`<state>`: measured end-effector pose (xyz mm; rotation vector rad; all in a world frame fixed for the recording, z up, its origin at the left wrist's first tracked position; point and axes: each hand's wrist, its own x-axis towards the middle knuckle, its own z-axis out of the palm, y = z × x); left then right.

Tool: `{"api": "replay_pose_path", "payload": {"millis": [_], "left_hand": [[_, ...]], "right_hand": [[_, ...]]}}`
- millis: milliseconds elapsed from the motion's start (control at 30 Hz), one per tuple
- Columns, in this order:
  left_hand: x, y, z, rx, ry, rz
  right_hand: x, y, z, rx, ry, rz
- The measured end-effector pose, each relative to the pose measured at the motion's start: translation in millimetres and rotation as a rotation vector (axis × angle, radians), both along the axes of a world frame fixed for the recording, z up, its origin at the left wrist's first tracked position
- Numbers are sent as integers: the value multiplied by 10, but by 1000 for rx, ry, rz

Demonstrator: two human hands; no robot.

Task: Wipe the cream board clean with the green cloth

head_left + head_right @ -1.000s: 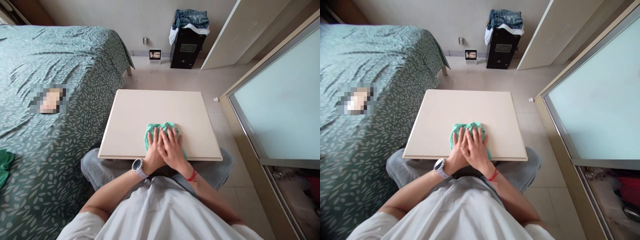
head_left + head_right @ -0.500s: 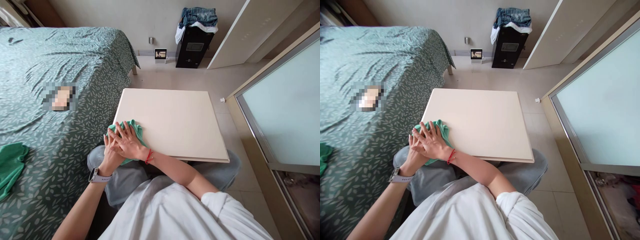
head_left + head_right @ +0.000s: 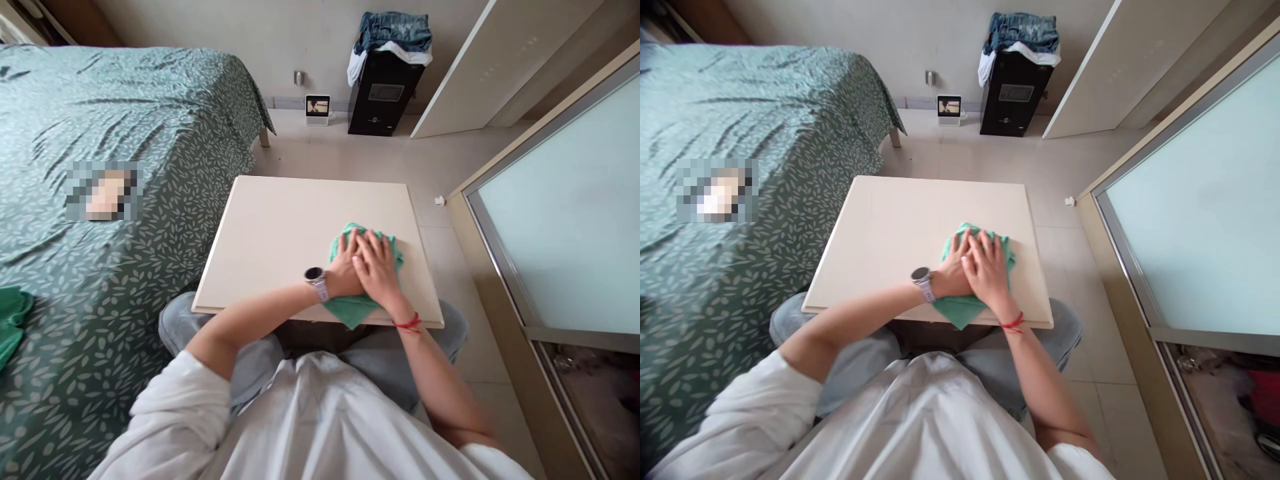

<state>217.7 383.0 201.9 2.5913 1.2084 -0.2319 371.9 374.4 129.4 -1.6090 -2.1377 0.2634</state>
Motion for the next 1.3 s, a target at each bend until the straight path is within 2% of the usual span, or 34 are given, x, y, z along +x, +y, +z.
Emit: {"api": "replay_pose_path", "payload": {"millis": [100, 167, 267, 333, 400, 500, 700, 833, 933, 1000, 1067, 1133, 1200, 1300], "left_hand": [[530, 66, -1, 29, -45, -109], [738, 104, -55, 38, -53, -169], [788, 158, -119, 65, -85, -196], [664, 184, -106, 57, -108, -168], [436, 204, -67, 21, -113, -110], [-81, 233, -73, 2, -100, 37], [-1560, 198, -324, 139, -186, 280], [-2417, -20, -270, 117, -88, 523], [-2820, -196, -200, 127, -27, 648], [-2963, -260, -197, 122, 17, 689], [-2998, -261, -214, 126, 43, 731], [-2918, -198, -224, 149, 30, 745], [-2718, -77, -207, 176, -18, 711], [-2202, 169, -132, 162, -40, 637]], "right_hand": [[592, -77, -46, 1, -47, -154], [781, -121, -37, -50, -53, -288], [735, -118, 28, -125, -61, -422], [535, -60, 99, -144, -57, -396], [241, 27, 185, -169, -62, -317], [-330, 157, 340, -208, -116, -184], [-1708, 313, 654, -240, -200, 152], [-2534, 381, 731, -236, -191, 373], [-2959, 409, 757, -226, -182, 534], [-3107, 425, 777, -227, -182, 594], [-3138, 455, 790, -231, -183, 610], [-3062, 509, 785, -229, -171, 610], [-2892, 589, 759, -227, -156, 586], [-2474, 732, 691, -238, -148, 476]]}}
